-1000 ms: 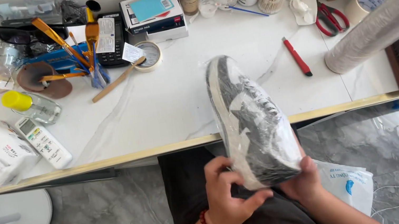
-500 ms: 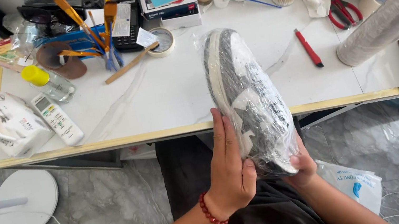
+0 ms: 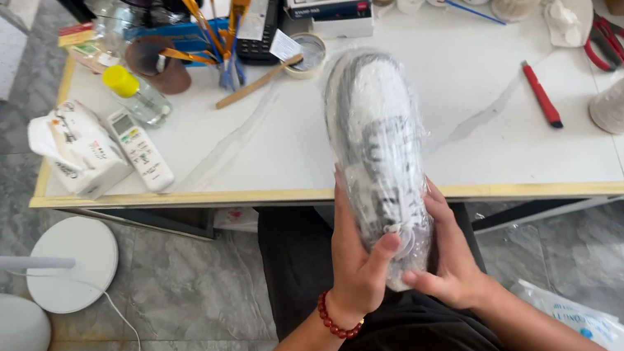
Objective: The person takes a sneaker from a shelf, places it on plastic wrap film, and wraps the shoe by rolling it in the film while turning it. They use a utility knife to cut the film from the roll, then press and smooth the wrapped shoe by hand.
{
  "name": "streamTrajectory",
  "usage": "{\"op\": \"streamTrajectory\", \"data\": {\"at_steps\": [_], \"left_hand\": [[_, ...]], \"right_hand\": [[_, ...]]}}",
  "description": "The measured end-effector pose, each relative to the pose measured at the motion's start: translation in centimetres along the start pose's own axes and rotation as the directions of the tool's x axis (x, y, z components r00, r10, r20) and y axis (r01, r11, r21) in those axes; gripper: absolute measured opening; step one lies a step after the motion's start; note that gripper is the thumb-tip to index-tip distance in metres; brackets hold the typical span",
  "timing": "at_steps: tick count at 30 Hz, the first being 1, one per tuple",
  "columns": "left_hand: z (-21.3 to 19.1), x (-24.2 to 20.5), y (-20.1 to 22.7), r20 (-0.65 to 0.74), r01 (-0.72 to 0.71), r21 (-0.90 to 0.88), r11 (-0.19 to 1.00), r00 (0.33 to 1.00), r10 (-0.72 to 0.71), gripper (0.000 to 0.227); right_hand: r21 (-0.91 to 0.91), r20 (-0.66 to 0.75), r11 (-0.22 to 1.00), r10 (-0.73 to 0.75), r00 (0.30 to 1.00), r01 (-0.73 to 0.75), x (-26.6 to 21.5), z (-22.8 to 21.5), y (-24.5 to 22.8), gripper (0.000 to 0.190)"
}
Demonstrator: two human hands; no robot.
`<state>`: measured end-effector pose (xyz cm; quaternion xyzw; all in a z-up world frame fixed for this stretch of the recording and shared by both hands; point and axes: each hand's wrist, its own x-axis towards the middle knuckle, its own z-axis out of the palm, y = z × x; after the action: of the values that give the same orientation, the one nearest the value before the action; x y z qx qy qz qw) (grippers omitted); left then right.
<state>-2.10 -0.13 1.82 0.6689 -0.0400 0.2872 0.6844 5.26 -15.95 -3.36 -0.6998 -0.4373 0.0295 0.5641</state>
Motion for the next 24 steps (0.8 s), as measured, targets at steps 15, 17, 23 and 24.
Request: {"op": "streamTrajectory", "data": {"at_steps": [15,17,23,24], "left_hand": [[-0.5,-1.3,-4.5,-0.179,0.049,0.081,0.995,0.983,-0.034,0.066],[0.0,-1.8,-5.0,-0.161,0.037,0.067,0.997,0.987,-0.026,0.064],[0.1,-1.4,-5.8,-0.071,0.017,-0.124,0.992,0.997,-0.025,0.07],[0.0,-0.5,-5.0,-0.054,-0.001,-0.153,0.988,0.999,-0.008,0.077]], "right_hand": [[0.409,-0.201,0.902,0.24,0.95,-0.142,2.8,0.9,0.6,0.106],[0.438,-0.234,0.893,0.224,0.946,-0.103,2.9,0.1,1.4,0.108],[0.421,-0.13,0.877,0.31,0.942,-0.23,2.3,-0.1,0.4,0.112],[0.379,-0.098,0.89,0.312,0.945,-0.254,1.9,0.0,0.3,0.111]]}}
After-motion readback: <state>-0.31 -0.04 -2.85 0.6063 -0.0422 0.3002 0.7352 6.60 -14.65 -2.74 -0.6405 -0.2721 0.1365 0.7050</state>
